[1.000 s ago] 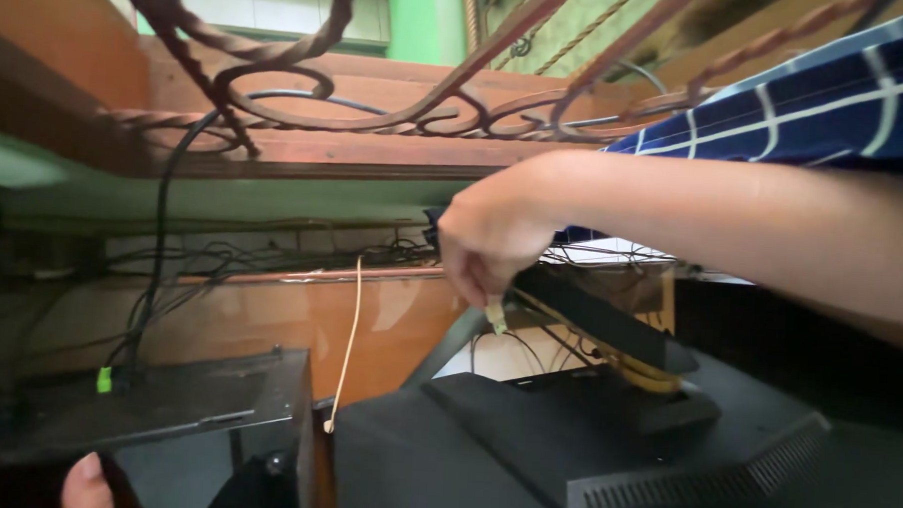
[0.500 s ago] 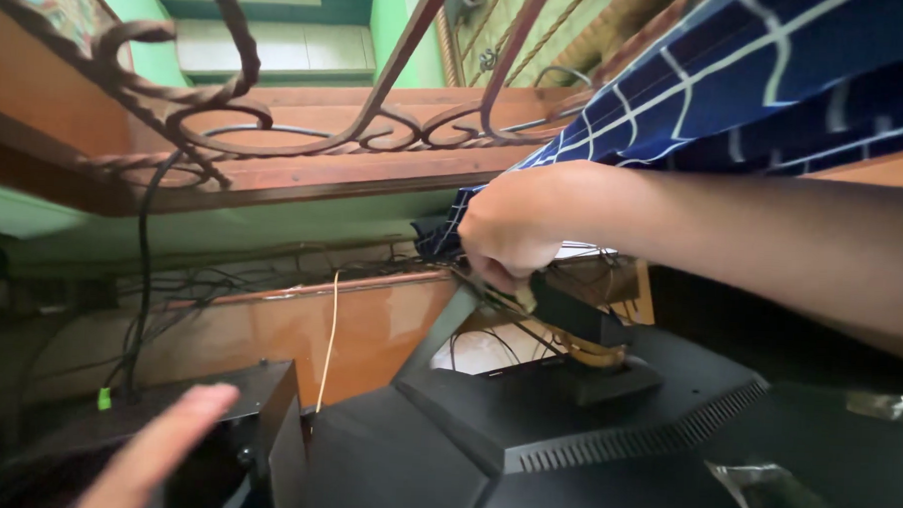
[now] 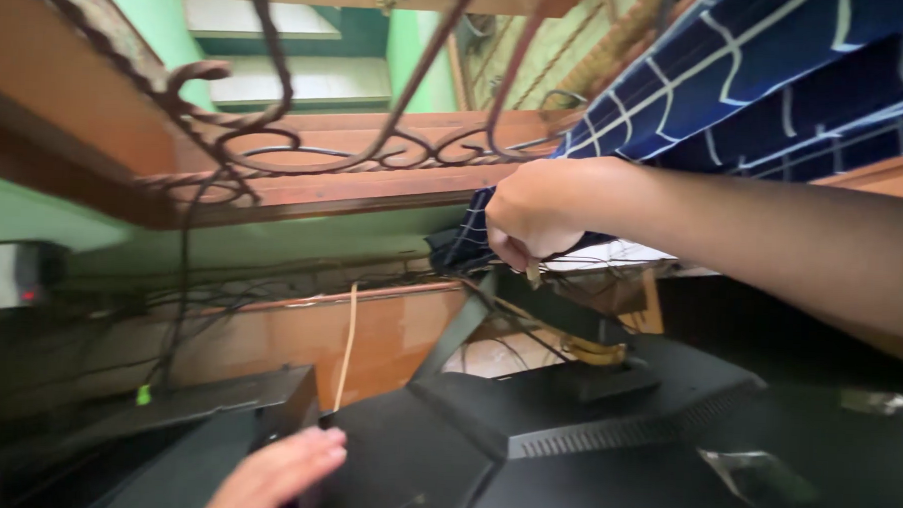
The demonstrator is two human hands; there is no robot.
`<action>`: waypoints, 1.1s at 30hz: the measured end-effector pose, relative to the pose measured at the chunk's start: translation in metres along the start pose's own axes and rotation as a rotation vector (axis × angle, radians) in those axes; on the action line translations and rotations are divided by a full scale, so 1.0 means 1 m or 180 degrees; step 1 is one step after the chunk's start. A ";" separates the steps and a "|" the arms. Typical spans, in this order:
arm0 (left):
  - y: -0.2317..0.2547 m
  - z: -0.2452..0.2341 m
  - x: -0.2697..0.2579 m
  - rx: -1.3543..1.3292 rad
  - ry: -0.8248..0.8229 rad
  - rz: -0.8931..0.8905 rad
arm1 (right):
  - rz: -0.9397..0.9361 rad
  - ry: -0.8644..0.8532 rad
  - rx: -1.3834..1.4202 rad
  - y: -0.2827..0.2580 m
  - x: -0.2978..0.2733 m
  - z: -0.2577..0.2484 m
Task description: Connecting and organizing various electronic cables for a speaker system and computer setup.
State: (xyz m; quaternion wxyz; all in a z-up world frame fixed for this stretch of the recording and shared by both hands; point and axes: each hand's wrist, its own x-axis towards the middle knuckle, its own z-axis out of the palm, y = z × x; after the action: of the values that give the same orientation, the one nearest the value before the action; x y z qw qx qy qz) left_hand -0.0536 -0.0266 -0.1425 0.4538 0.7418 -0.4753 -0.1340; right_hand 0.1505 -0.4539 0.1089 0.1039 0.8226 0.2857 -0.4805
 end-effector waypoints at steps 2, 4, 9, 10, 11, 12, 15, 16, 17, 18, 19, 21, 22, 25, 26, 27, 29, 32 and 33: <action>0.046 -0.048 0.021 0.0488 0.0502 -0.0275 | -0.0105 0.0071 0.0025 -0.006 0.008 -0.003; 0.081 -0.081 0.030 0.1034 0.0993 -0.0586 | -0.0258 0.0176 0.0034 -0.016 0.022 -0.012; 0.104 -0.103 0.030 0.2499 0.1503 -0.1662 | -0.0644 0.1002 0.0559 -0.049 0.065 -0.037; 0.105 -0.103 0.029 0.2543 0.1527 -0.1705 | -0.0697 0.1018 0.0522 -0.055 0.077 -0.040; 0.106 -0.103 0.029 0.2556 0.1547 -0.1818 | -0.0843 0.1187 0.0663 -0.061 0.089 -0.044; 0.107 -0.103 0.029 0.2568 0.1568 -0.1930 | -0.0990 0.1353 0.0807 -0.067 0.101 -0.049; 0.105 -0.104 0.024 0.2149 0.2041 -0.1688 | -0.1060 0.1534 0.0899 -0.092 0.126 -0.064; 0.106 -0.105 0.024 0.2194 0.2055 -0.1735 | -0.1125 0.1539 0.0879 -0.100 0.134 -0.069; 0.108 -0.105 0.023 0.2102 0.2142 -0.1753 | -0.1084 0.1531 0.0893 -0.108 0.142 -0.071; 0.110 -0.105 0.023 0.2009 0.2231 -0.1769 | -0.1044 0.1524 0.0907 -0.115 0.149 -0.073; 0.109 -0.107 0.021 0.2042 0.2234 -0.1813 | -0.1099 0.1519 0.0900 -0.122 0.156 -0.075; 0.108 -0.109 0.018 0.1814 0.2261 -0.1728 | -0.1078 0.1283 0.0613 -0.136 0.170 -0.080; 0.109 -0.110 0.016 0.1844 0.2268 -0.1773 | -0.1132 0.1278 0.0602 -0.142 0.176 -0.083; 0.110 -0.112 0.015 0.1759 0.2237 -0.1919 | -0.1341 0.1247 0.0581 -0.162 0.192 -0.094; 0.108 -0.113 0.013 0.1734 0.2266 -0.1867 | -0.1328 0.1162 0.0557 -0.169 0.198 -0.098; 0.107 -0.114 0.012 0.1707 0.2278 -0.1821 | -0.1319 0.1075 0.0547 -0.177 0.204 -0.100; 0.107 -0.115 0.009 0.1759 0.2291 -0.1881 | -0.1433 0.1085 0.0487 -0.188 0.219 -0.106; 0.101 -0.113 0.007 0.1704 0.2346 -0.1867 | -0.1615 0.1137 0.0366 -0.198 0.245 -0.109; 0.100 -0.114 0.003 0.1654 0.2347 -0.1805 | -0.1731 0.1220 0.0336 -0.205 0.256 -0.111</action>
State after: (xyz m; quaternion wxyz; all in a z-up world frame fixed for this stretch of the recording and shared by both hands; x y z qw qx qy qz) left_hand -0.0382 0.0193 0.0014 0.3380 0.9270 -0.0826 0.1402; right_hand 0.2108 -0.1431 -0.0301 -0.1264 0.7959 0.4837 -0.3415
